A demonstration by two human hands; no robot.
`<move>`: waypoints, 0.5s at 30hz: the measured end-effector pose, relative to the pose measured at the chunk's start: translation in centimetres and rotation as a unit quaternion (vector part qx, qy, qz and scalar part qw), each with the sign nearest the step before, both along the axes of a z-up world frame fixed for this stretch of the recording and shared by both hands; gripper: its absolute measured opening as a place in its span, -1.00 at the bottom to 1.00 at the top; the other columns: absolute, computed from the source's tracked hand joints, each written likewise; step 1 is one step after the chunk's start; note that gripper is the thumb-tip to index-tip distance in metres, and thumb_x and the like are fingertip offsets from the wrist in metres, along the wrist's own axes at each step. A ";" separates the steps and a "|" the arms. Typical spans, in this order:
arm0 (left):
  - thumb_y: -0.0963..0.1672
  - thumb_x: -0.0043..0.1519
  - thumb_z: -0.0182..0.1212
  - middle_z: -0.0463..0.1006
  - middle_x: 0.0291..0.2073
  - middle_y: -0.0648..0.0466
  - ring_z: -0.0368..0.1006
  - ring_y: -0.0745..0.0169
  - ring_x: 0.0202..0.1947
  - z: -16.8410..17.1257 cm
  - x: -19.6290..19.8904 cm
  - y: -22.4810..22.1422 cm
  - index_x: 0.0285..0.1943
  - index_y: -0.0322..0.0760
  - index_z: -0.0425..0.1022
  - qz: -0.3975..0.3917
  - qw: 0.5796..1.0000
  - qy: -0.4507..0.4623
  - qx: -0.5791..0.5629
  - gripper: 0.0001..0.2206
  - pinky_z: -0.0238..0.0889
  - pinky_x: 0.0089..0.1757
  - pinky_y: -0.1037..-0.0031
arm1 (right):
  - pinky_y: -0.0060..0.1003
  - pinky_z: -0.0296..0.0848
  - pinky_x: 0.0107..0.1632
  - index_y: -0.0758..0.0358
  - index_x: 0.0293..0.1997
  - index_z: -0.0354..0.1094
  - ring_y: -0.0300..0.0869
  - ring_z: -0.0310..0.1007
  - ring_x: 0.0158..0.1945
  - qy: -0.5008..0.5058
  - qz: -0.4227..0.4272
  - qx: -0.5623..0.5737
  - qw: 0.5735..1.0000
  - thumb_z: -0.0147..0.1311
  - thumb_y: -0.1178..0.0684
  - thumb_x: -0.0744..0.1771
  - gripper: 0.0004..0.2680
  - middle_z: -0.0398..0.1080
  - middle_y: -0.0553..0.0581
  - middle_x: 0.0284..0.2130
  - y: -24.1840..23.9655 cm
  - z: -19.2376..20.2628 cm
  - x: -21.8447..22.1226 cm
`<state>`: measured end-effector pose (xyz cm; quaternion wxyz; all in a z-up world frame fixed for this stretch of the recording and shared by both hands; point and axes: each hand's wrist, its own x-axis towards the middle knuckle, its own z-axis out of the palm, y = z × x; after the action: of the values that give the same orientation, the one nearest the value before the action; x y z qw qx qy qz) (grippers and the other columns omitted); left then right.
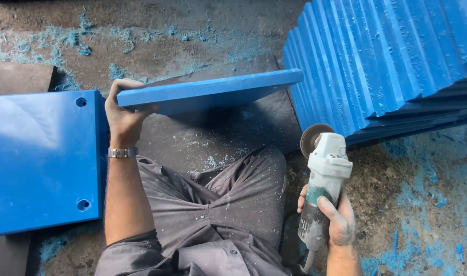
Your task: Grinding and smoothing the edges of blue plastic plates using a handheld power grinder.
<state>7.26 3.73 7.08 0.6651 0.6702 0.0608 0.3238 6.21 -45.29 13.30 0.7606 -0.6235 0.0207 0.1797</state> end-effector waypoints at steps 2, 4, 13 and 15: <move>-0.31 0.00 0.59 0.51 -0.08 0.14 0.43 0.35 -0.04 0.7 -1.0 -0.6 0.00 -0.30 0.42 0.014 0.994 0.028 0.105 -0.54 0.35 0.03 0.49 | -0.10 0.56 -0.21 0.58 0.13 0.21 0.00 0.52 -0.27 -0.009 0.009 -0.012 1.000 0.11 0.00 0.26 -0.57 0.44 0.37 -0.21 0.6 0.3 0.5; -0.31 -0.01 0.58 0.50 -0.09 0.14 0.42 0.35 -0.05 0.2 -1.5 -0.9 0.00 -0.30 0.42 0.009 0.996 0.026 0.090 -0.54 0.35 0.03 0.49 | -0.10 0.56 -0.22 0.58 0.12 0.22 -0.01 0.52 -0.27 -0.018 0.017 -0.012 1.000 0.11 -0.01 0.26 -0.58 0.44 0.36 -0.21 1.5 1.1 1.7; -0.35 0.00 0.54 0.48 -0.13 0.14 0.45 0.38 -0.10 -1.1 -3.0 -2.0 0.01 -0.30 0.41 -0.004 0.997 0.021 0.070 -0.54 0.41 -0.03 0.50 | -0.11 0.55 -0.21 0.52 0.13 0.20 -0.02 0.51 -0.25 -0.062 0.030 0.000 0.998 0.12 -0.03 0.31 -0.61 0.43 0.34 -0.21 3.5 4.6 6.3; -0.35 0.02 0.53 0.49 -0.13 0.14 0.47 0.38 -0.11 -1.0 -3.2 -2.2 0.04 -0.29 0.42 0.000 0.997 0.025 0.071 -0.53 0.45 -0.06 0.49 | -0.11 0.55 -0.20 0.53 0.14 0.19 -0.01 0.51 -0.24 -0.067 0.038 0.002 0.997 0.13 -0.03 0.31 -0.60 0.43 0.35 -0.20 3.7 5.0 6.9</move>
<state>4.05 1.52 6.12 0.6139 0.7240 0.0540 0.3100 13.09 -41.56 18.25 0.7541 -0.6331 -0.0538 0.1664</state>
